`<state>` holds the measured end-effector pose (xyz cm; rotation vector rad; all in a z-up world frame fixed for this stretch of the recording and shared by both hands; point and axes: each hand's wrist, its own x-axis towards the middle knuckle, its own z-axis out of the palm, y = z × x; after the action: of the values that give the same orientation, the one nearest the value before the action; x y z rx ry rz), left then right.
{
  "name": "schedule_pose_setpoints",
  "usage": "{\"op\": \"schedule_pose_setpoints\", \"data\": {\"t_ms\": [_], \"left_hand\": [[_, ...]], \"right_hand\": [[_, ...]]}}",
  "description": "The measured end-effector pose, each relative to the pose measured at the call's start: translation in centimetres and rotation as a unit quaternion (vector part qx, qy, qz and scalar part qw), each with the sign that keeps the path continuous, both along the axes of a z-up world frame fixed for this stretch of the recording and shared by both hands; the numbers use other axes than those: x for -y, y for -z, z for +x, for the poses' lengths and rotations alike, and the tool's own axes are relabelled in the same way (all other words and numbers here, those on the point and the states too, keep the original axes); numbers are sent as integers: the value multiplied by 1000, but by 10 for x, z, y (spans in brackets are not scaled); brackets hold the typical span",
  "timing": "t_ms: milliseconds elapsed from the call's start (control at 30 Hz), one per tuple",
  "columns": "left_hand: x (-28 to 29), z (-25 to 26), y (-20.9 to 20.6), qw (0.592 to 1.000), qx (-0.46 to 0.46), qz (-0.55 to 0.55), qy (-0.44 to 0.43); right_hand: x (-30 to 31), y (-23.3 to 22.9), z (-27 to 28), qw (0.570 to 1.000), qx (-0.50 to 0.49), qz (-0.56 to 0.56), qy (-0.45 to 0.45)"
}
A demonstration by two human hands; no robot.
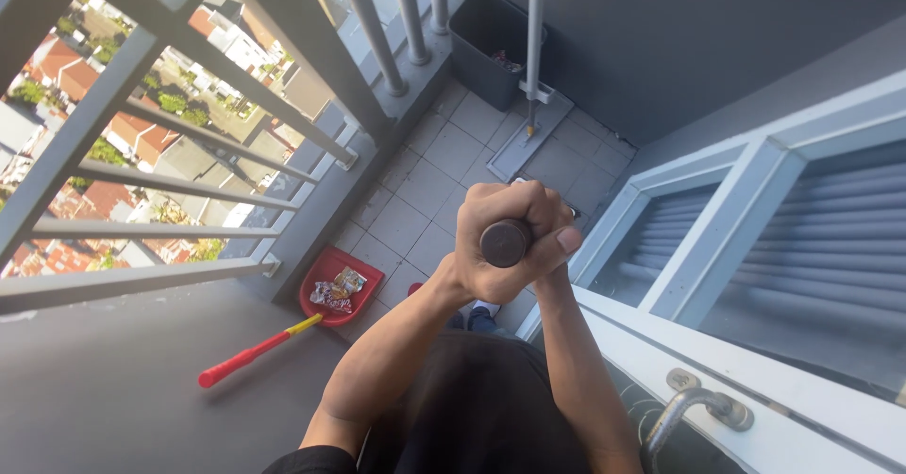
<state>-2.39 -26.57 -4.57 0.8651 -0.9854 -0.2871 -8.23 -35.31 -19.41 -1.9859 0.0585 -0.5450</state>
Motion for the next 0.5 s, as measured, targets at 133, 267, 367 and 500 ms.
{"op": "schedule_pose_setpoints", "data": {"t_ms": [133, 267, 367, 500], "left_hand": [[23, -6, 15, 999, 22, -21, 40], [39, -13, 33, 995, 43, -46, 75], [41, -15, 38, 991, 35, -51, 120], [33, -15, 48, 988, 39, -13, 146]], "right_hand": [[23, 13, -6, 964, -236, -117, 33], [32, 30, -25, 958, -65, -254, 118], [32, 25, -35, 969, 125, -90, 191], [31, 27, -45, 984, 16, 24, 178]]}}
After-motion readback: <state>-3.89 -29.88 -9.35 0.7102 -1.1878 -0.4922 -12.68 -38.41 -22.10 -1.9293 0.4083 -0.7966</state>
